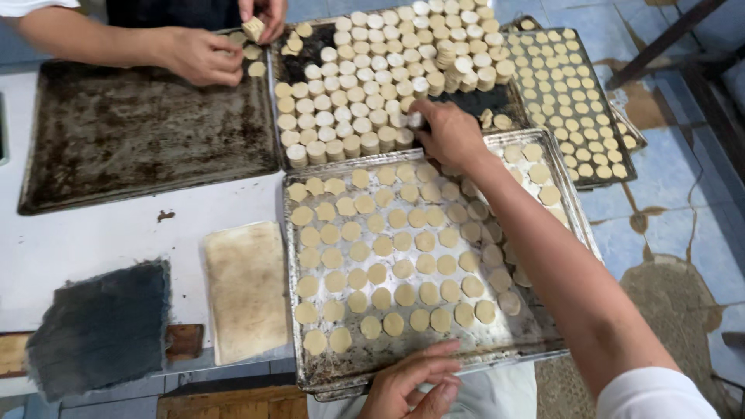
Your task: The person arranges small, round, beige dough pieces onto metal baking trays. They pick up the dough pieces from a stack and place them in neat rows on the tray, working alongside another person who is doing the same task.
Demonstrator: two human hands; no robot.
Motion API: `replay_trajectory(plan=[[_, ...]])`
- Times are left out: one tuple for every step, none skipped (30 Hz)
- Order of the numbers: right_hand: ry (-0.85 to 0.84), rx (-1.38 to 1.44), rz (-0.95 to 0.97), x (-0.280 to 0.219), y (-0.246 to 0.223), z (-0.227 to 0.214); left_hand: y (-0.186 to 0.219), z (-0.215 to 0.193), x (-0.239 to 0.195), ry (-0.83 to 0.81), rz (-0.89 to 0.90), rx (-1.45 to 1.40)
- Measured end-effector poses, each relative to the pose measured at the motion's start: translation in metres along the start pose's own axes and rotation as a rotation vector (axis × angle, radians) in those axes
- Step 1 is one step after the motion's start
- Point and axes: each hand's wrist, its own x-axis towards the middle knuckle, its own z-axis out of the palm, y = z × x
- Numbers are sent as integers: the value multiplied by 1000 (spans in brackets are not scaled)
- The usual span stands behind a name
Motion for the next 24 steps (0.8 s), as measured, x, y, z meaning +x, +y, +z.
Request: replay_trajectory(plan=[[-7, 13, -28, 8, 1, 6, -4, -4, -3, 30, 7, 8], [-68, 14, 0, 12, 5, 7, -8, -7, -5, 61, 12, 14], [-129, 13, 29, 16, 10, 3, -12, -10, -8, 92, 17, 20], [-194, 12, 59, 18, 15, -1, -16, -13, -11, 123, 24, -14], [-210, -47, 87, 20, 18, -4, -18, -16, -14, 154, 32, -48], [-223, -107, 118, 22, 21, -9, -18, -19, -16, 182, 38, -80], [-235, -167, 149, 24, 22, -10, -18, -21, -15, 185, 29, -71], [-140, -102, 129, 27, 21, -8, -15, -25, -12, 185, 18, -61], [-44, -37, 109, 31, 20, -6, -11, -27, -9, 184, 6, -50], [53, 29, 92, 34, 19, -3, -8, -28, -8, 160, -2, -32], [16, 18, 95, 36, 16, 1, -4, -28, -7, 137, -9, -15], [-19, 9, 100, 38, 13, 7, 0, -28, -7, 112, -19, 5], [-54, 0, 106, 39, 12, 12, 4, -28, -7, 104, -17, 20], [-62, -6, 104, 39, 12, 18, 7, -28, -7, 96, -14, 35], [-69, -13, 102, 39, 13, 22, 9, -30, -7, 89, -12, 51], [-79, -20, 97, 40, 15, 25, 10, -29, -7, 89, 23, 56], [-89, 2, 82, 39, 18, 27, 10, -29, -7, 89, 58, 61], [-102, 26, 68, 38, 22, 29, 9, -29, -8, 90, 90, 66], [-114, 50, 54, 37, 27, 29, 8, -27, -8, 104, 26, 8], [-103, 83, 59, 37, 30, 29, 6, -26, -8, 119, -35, -47], [-92, 116, 63, 36, 33, 28, 5, -24, -7, 134, -96, -102], [-84, 151, 69, 34, 34, 28, 4, -23, -8, 138, -108, -86], [-84, 136, 52, 33, 34, 29, 2, -22, -9, 143, -121, -71], [-80, 120, 35, 32, 33, 29, 3, -22, -9, 146, -131, -53]])
